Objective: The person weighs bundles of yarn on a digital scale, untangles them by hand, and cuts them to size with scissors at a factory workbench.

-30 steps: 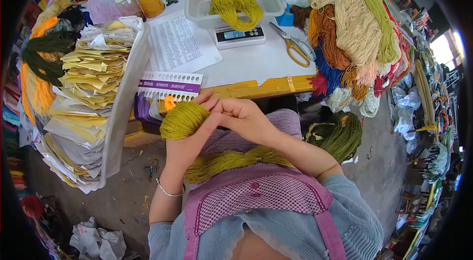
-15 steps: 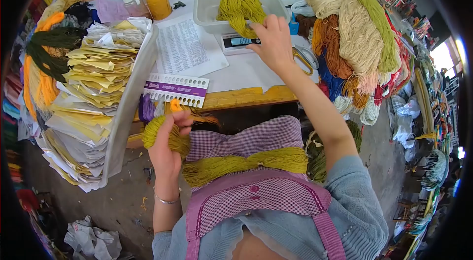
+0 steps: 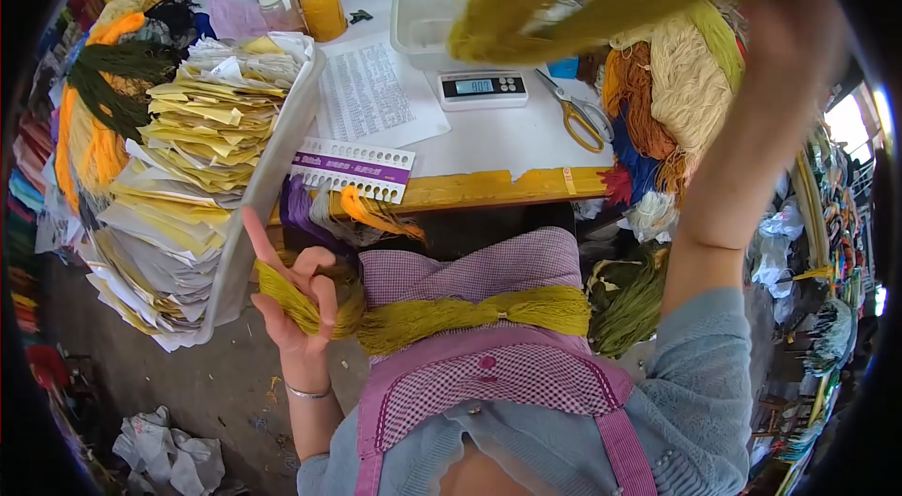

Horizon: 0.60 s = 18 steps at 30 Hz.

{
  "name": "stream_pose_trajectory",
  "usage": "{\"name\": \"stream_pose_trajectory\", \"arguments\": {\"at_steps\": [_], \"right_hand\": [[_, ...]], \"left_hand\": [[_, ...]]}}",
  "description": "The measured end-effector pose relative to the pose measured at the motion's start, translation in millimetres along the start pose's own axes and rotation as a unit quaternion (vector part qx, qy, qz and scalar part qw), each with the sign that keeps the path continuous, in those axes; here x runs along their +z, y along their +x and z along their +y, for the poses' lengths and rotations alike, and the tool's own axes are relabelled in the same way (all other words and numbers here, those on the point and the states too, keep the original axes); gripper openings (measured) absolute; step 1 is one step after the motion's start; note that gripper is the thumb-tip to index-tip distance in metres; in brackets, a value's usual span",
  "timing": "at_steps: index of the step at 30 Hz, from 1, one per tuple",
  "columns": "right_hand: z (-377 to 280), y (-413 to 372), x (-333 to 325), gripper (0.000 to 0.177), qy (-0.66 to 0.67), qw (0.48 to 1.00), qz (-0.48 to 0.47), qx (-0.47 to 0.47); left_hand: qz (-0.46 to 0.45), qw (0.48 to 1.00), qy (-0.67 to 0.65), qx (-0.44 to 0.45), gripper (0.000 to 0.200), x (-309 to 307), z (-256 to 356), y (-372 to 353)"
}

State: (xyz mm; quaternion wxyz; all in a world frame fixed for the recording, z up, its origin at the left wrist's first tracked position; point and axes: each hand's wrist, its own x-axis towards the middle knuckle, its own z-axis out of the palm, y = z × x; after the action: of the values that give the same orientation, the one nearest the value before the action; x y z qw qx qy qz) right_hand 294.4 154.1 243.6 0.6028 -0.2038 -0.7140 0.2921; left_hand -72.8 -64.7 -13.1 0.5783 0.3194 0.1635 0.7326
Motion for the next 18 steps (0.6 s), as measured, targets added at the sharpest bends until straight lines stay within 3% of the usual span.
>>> {"name": "stream_pose_trajectory", "arguments": {"at_steps": [1,2,3,5,7,8,9,10,11,13,14,17,18], "right_hand": [[-28.6,7.0,2.0,0.019,0.160,0.978,-0.113,0.075],[-56.4,10.0,5.3,0.019,0.313,0.912,-0.221,0.146],[-79.7,8.1,9.1,0.021,0.451,0.807,-0.319,0.210],[-98.7,-11.8,28.7,0.024,0.568,0.668,-0.402,0.263],[-85.6,-47.3,67.3,0.024,0.271,0.821,-0.399,0.305],[-72.1,-68.1,91.0,0.027,0.111,0.862,-0.381,0.315],[-56.5,-88.9,109.3,0.031,-0.049,0.879,-0.351,0.318],[-33.7,-112.0,121.2,0.032,0.064,0.845,-0.380,0.371],[-14.1,-128.9,124.6,0.032,0.050,0.799,-0.410,0.437],[9.9,-152.5,124.9,0.026,0.107,0.755,-0.435,0.478],[17.1,-164.0,125.1,0.026,0.113,0.754,-0.430,0.484],[26.6,-191.0,119.7,0.027,0.095,0.793,-0.365,0.480],[31.6,-201.9,113.7,0.027,0.095,0.795,-0.353,0.485]], "left_hand": [[-0.062,0.998,-0.008,0.012,0.088,2.0,0.8,0.0],[-0.095,0.995,-0.032,0.024,0.087,5.9,-0.8,1.9],[-0.095,0.995,-0.032,0.024,0.087,1.5,2.2,2.9],[-0.198,0.978,0.054,-0.023,0.072,-8.5,9.6,7.6],[-0.122,0.986,0.110,0.004,0.062,12.7,11.2,11.9],[-0.076,0.987,0.141,0.011,0.058,25.4,11.7,18.0],[-0.097,0.989,0.114,-0.003,0.062,38.2,11.4,25.7],[-0.066,0.985,0.157,-0.021,0.071,63.7,12.2,32.4],[-0.036,0.978,0.199,-0.041,0.082,84.8,8.5,39.1],[-0.150,0.967,0.185,-0.087,0.101,90.0,-14.1,52.9],[-0.199,0.955,0.189,-0.112,0.111,90.9,-26.3,58.4],[-0.261,0.919,0.257,-0.146,0.111,93.7,-52.5,61.9],[-0.266,0.875,0.322,-0.244,0.106,95.9,-53.0,64.1]]}}
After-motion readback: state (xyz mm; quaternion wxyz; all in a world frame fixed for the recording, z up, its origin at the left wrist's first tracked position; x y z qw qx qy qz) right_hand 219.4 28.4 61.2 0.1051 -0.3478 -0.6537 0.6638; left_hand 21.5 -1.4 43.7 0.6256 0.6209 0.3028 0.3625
